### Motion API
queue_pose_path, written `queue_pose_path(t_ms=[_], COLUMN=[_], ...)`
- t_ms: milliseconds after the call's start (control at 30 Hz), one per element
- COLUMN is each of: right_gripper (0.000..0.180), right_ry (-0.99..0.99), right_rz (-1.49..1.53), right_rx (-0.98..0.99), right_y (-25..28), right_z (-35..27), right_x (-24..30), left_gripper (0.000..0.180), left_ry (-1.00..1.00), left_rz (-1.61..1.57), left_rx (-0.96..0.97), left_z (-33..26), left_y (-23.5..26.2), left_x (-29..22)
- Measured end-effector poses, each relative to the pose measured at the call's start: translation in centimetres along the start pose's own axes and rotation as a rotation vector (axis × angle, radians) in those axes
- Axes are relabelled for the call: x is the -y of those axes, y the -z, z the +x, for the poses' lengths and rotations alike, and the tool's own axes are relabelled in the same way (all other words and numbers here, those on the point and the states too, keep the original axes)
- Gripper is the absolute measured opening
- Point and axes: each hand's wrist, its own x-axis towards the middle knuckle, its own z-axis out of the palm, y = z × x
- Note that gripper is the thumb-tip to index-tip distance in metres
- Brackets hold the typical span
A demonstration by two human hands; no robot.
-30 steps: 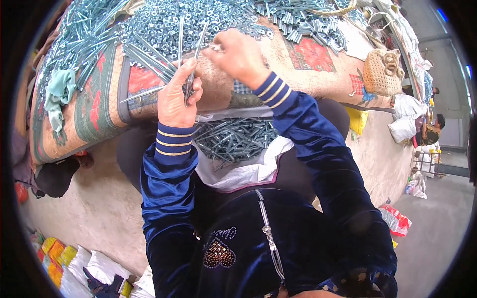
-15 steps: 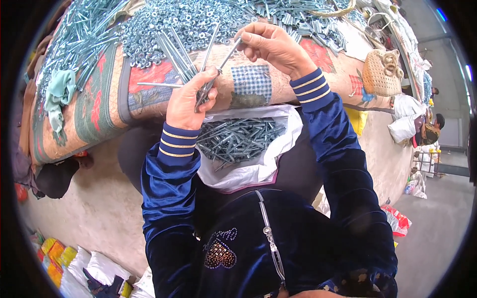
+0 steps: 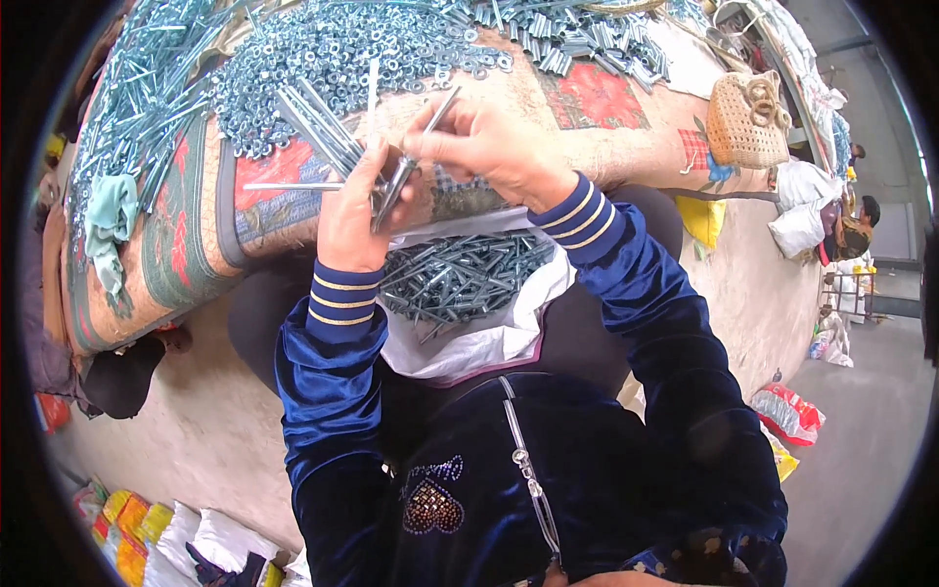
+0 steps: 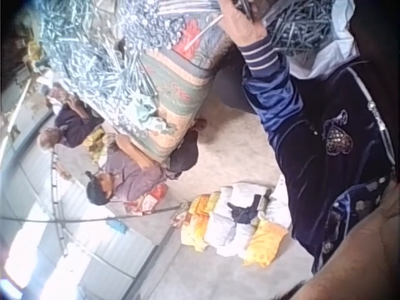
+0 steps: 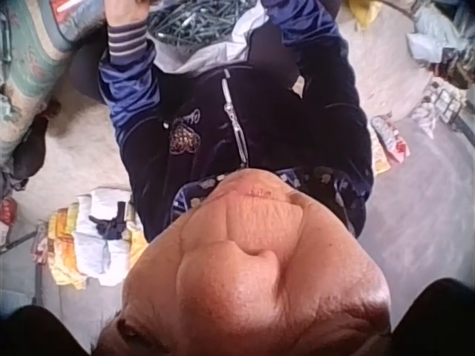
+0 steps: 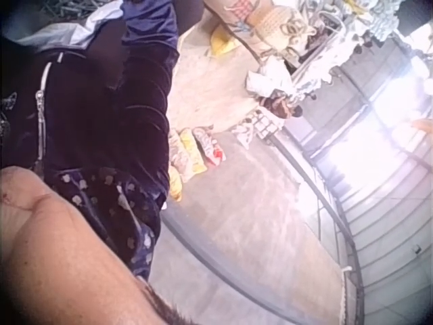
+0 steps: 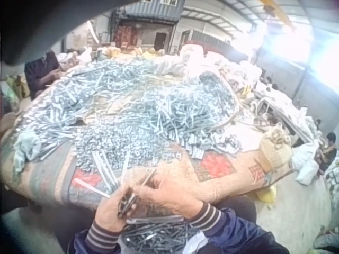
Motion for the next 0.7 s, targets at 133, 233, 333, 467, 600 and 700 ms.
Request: queue_pose_path(t_ms=[133, 233, 333, 467, 600, 700], right_gripper=[0.026, 0.031, 0.031, 0.033, 0.027, 0.026], right_ry=[0.107, 0.118, 0.085, 0.134, 0.163, 0.158], right_rz=[-0.034, 0.143, 0.110, 0.064, 0.112, 0.106], right_rx=[-0.062, -0.027, 0.000, 0.002, -0.035, -0.066], right_y=[2.4, 4.6, 4.6, 3.6, 3.5, 3.6], right_z=[0.2, 0.3, 0.1, 0.4, 0.6, 0.7], right_x=[1.0, 1.9, 1.7, 1.2, 0.1, 0.1], left_gripper=[0.020, 0.021, 0.022, 0.030, 0.028, 0.025], left_ry=[-0.109, 0.021, 0.229, 0.360, 0.288, 0.222], left_rz=[0.050, 0.136, -0.038, -0.083, 0.064, 0.084], left_rx=[-0.178, -0.143, 0.195, 0.264, 0.244, 0.112], left_z=[0.2, 0.2, 0.0, -0.1, -0.3, -0.2], left_y=[-0.3, 1.3, 1.2, 0.9, 0.6, 0.4], left_x=[0.1, -0.5, -0.8, -0.5, -0.5, 0.0])
